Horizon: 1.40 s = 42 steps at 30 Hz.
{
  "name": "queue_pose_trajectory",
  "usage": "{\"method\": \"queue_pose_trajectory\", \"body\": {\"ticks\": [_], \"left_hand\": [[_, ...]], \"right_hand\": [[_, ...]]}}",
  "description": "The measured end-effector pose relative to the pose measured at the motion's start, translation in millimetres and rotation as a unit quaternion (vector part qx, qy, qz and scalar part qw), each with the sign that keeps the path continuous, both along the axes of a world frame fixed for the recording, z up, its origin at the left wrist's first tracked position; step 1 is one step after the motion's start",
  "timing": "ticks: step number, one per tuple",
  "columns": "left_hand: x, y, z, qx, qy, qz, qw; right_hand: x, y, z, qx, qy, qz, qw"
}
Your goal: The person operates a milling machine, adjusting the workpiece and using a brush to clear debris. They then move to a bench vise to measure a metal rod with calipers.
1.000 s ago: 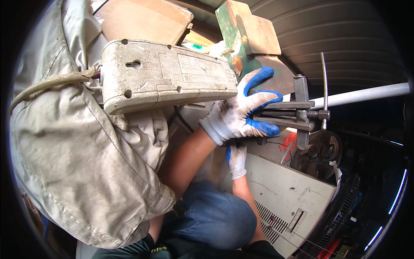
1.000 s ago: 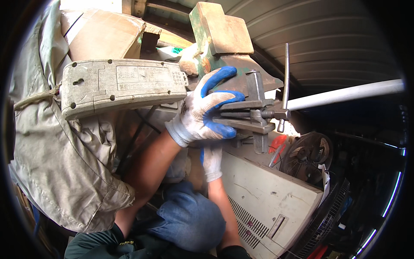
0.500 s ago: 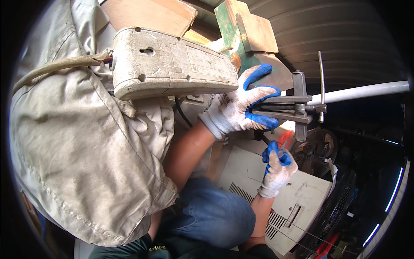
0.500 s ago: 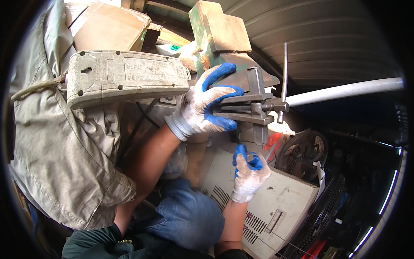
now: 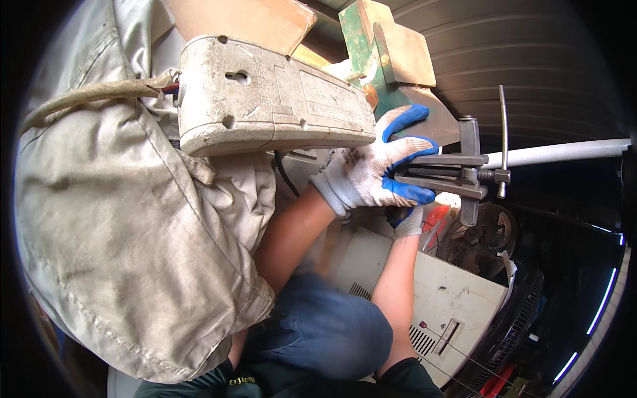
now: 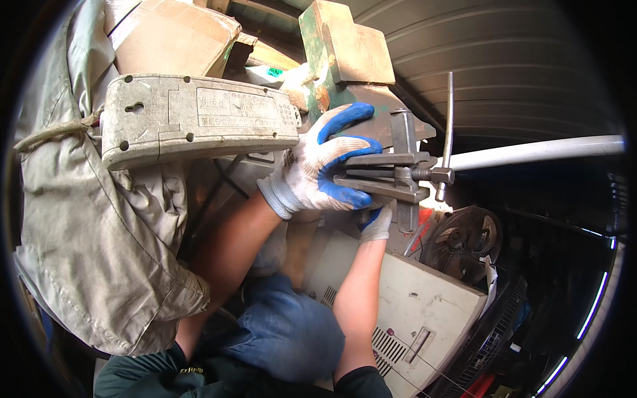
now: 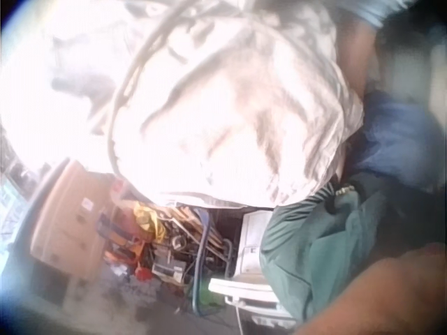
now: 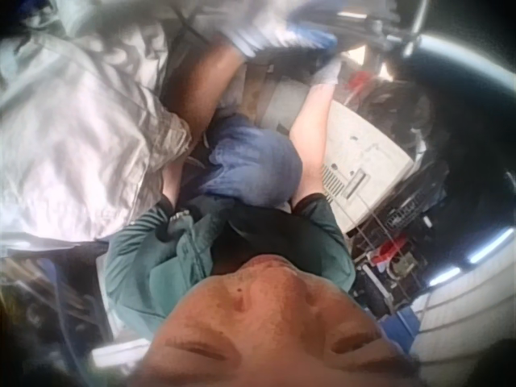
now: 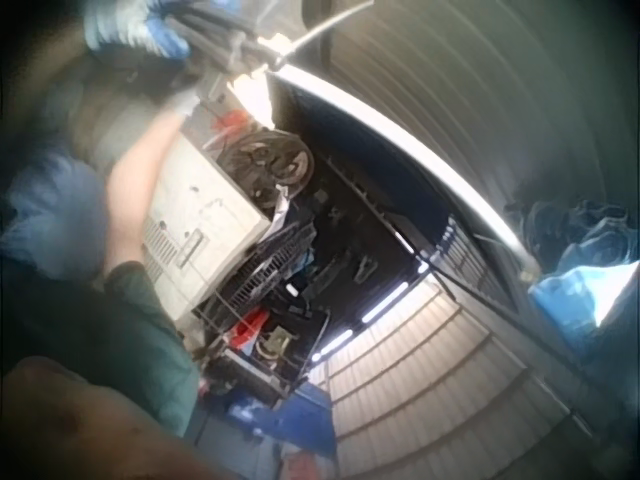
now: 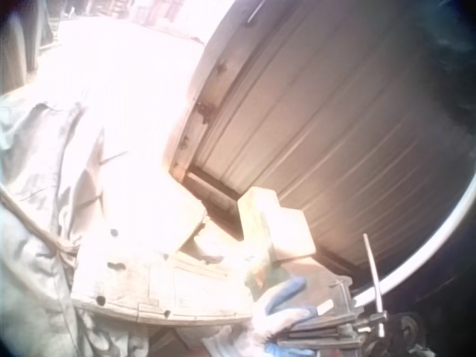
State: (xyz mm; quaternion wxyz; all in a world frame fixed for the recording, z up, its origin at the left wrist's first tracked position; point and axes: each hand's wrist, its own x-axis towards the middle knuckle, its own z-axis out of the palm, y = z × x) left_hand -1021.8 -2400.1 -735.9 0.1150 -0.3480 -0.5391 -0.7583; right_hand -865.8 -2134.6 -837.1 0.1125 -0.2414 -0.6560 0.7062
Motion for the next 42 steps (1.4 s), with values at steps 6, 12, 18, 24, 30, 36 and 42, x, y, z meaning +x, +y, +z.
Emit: {"method": "queue_pose_trajectory", "body": {"ticks": [6,12,18,24,30,36,42], "left_hand": [[-1.7,0.7,-1.4,0.012,0.012,0.013,1.0],[0.7,3.3,3.8,-0.006,0.01,0.003,1.0],[0.2,0.7,-0.9,-0.013,-0.007,-0.019,1.0],[-0.5,-13.3,-5.2,-0.049,-0.021,-0.023,0.998],[0.9,-9.1,3.9,-0.032,-0.028,-0.036,0.998],[-3.9,-14.6,-3.5,-0.026,-0.009,-0.025,0.999],[-4.3,-18.4,3.7,-0.036,0.016,-0.009,0.999]], "right_hand": [[15.9,-4.0,-34.3,-0.185,0.103,-0.056,0.976],[50.3,6.9,-60.2,-0.292,0.053,-0.115,0.948],[40.9,-27.0,-70.6,-0.212,0.044,-0.079,0.973],[23.9,-45.3,-21.1,0.163,-0.076,0.09,0.98],[-2.8,-10.8,56.2,-0.186,0.014,-0.102,0.977],[12.4,-127.4,184.1,0.131,0.066,-0.071,0.987],[12.5,-204.0,149.7,0.48,-0.086,0.297,0.821]]}}
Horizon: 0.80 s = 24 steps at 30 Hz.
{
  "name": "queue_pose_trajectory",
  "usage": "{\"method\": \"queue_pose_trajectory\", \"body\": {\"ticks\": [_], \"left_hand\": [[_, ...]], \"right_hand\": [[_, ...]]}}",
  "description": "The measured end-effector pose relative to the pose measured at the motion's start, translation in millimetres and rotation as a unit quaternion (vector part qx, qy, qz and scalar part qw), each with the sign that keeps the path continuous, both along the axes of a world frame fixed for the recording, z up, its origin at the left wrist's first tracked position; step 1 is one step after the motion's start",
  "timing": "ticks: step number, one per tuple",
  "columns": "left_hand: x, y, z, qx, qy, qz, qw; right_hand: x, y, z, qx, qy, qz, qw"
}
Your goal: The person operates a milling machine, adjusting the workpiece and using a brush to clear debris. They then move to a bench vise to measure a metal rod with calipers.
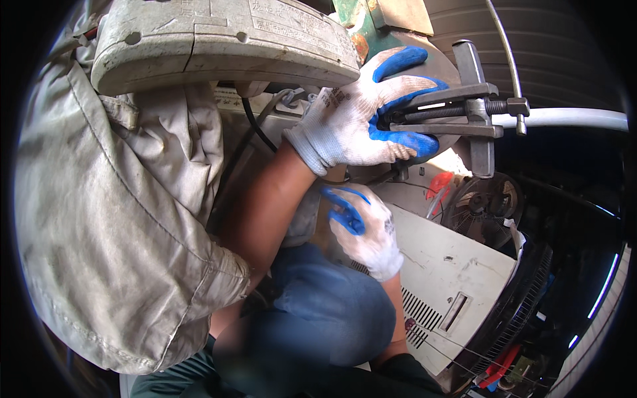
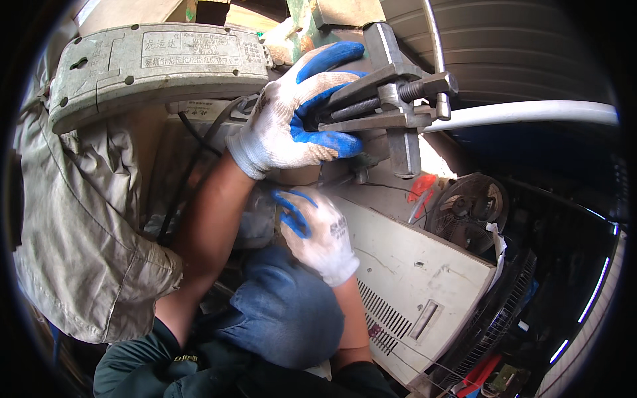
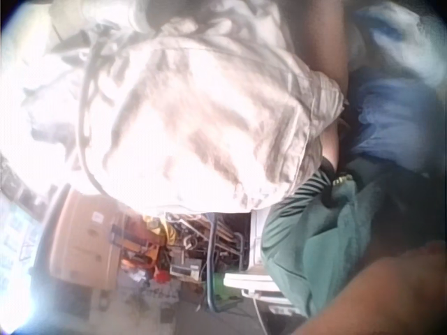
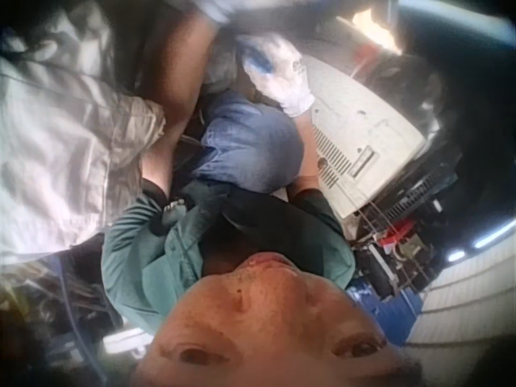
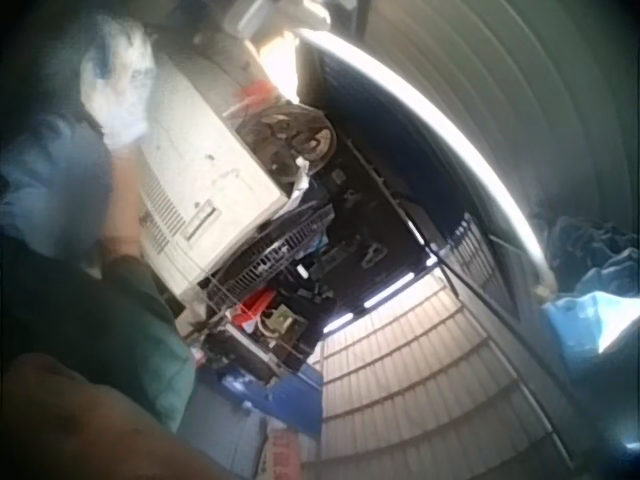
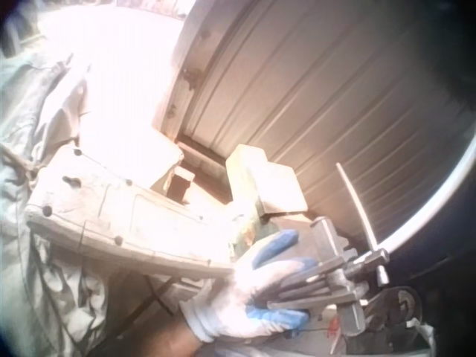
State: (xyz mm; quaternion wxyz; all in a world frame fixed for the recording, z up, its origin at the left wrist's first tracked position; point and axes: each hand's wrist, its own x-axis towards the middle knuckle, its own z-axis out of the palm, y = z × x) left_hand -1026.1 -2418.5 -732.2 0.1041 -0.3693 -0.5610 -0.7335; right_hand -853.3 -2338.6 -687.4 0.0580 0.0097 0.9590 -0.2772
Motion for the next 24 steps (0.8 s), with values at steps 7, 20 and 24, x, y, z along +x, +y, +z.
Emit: {"method": "queue_pose_trajectory", "body": {"ticks": [7,20,24], "left_hand": [[-1.8,4.8,-5.0,0.005,-0.015,-0.028,0.999],[2.5,1.9,0.7,0.007,-0.048,-0.045,0.998],[2.3,-2.1,-9.1,0.004,-0.039,-0.034,0.999]], "right_hand": [[18.1,107.8,-109.5,-0.078,-0.025,-0.089,0.993],[17.4,98.5,20.2,-0.525,0.169,-0.204,0.809],[-3.6,12.2,13.8,-0.139,-0.054,-0.012,0.989]]}}
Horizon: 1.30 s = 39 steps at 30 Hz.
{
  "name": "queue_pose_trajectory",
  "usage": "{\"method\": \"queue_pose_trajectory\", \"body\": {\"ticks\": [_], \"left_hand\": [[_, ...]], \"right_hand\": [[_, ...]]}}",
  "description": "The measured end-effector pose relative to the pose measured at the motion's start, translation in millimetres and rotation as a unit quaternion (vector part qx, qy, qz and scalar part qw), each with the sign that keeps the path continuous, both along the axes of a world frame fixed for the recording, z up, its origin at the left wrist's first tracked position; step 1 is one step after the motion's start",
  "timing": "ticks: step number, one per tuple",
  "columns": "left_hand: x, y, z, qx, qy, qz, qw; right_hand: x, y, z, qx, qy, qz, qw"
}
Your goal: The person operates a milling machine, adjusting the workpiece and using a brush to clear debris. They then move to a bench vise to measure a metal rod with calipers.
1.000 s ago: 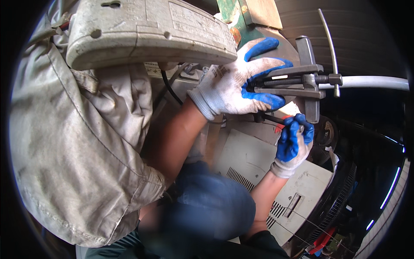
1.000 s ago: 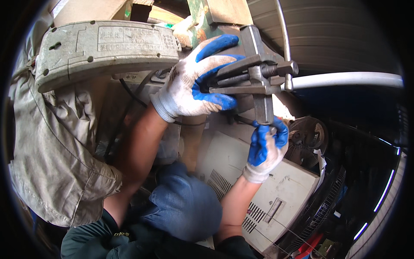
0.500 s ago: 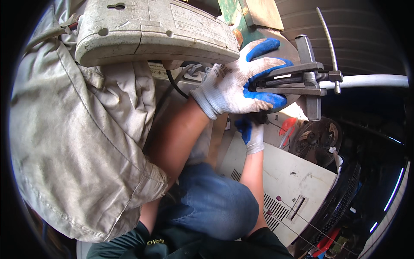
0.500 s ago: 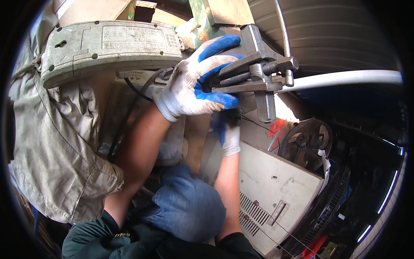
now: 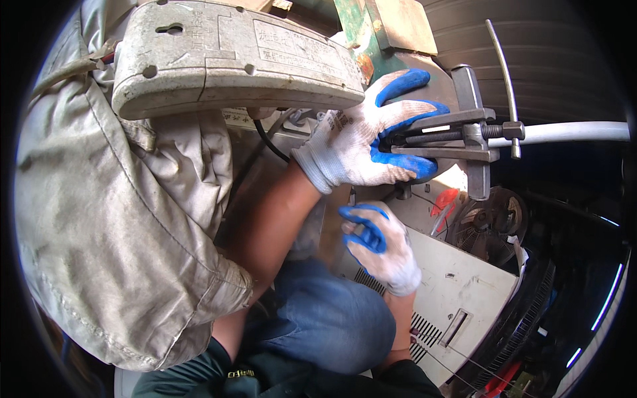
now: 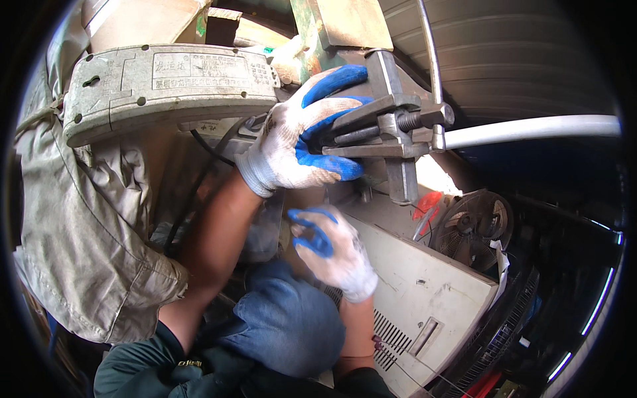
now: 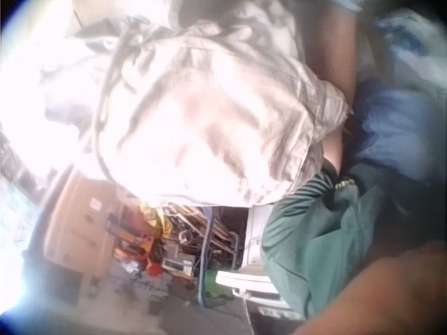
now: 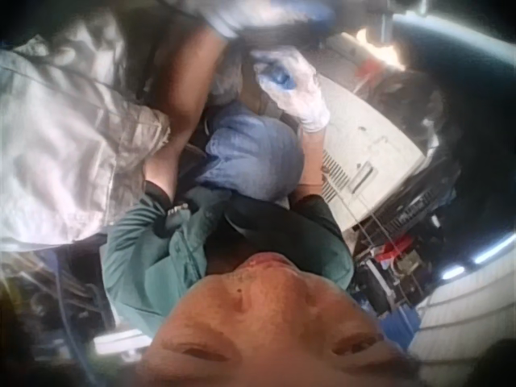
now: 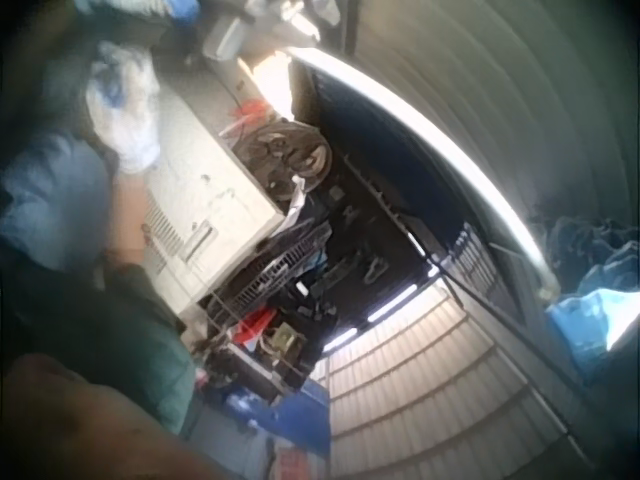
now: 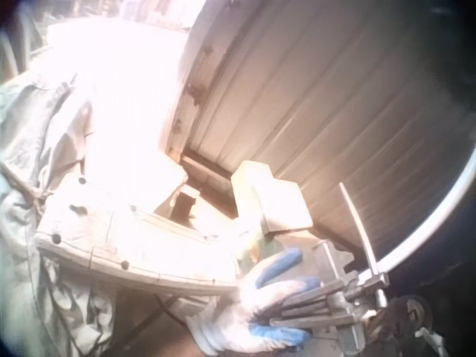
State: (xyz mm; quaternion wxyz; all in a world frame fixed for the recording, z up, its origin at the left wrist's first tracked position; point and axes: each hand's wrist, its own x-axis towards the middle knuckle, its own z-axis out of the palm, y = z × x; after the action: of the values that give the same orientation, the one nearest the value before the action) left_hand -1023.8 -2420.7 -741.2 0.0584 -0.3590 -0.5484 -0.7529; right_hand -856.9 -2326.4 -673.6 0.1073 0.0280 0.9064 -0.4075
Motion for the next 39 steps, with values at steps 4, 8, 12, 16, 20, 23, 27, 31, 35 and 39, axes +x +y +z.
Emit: {"method": "queue_pose_trajectory", "body": {"ticks": [4,8,12,16,20,23,27,31,35,39], "left_hand": [[-0.4,1.1,13.4,-0.012,-0.002,-0.017,1.0],[-4.0,7.5,12.8,-0.001,0.03,0.004,1.0],[-2.6,3.6,7.9,-0.007,0.008,-0.007,1.0],[-3.0,2.2,6.4,-0.017,0.024,0.01,1.0],[-0.5,0.3,4.7,0.002,-0.004,-0.015,1.0],[-0.1,-2.7,8.6,-0.021,0.002,-0.024,0.999],[5.0,-7.4,14.7,-0.025,0.005,-0.033,0.999],[8.0,-6.1,9.7,-0.058,0.007,-0.022,0.998],[5.7,0.5,8.7,-0.039,0.014,-0.009,0.999],[-1.4,2.8,12.0,-0.012,0.004,-0.011,1.0]], "right_hand": [[13.2,60.9,-76.2,0.273,0.145,0.133,0.942],[28.4,108.4,-137.2,0.064,0.094,-0.115,0.987],[11.2,122.8,-109.7,-0.521,0.071,-0.484,0.7],[-2.6,86.9,-35.4,-0.347,0.198,-0.579,0.711],[21.7,44.8,10.5,-0.262,0.115,-0.223,0.932],[11.9,13.0,-3.4,-0.079,0.097,-0.128,0.984],[21.6,43.5,-41.8,0.176,0.098,0.101,0.974],[35.3,52.2,-65.6,0.262,0.165,0.163,0.937],[31.3,50.6,-69.8,0.348,0.254,0.134,0.893],[16.6,39.6,-53.7,0.14,0.131,-0.062,0.98]]}}
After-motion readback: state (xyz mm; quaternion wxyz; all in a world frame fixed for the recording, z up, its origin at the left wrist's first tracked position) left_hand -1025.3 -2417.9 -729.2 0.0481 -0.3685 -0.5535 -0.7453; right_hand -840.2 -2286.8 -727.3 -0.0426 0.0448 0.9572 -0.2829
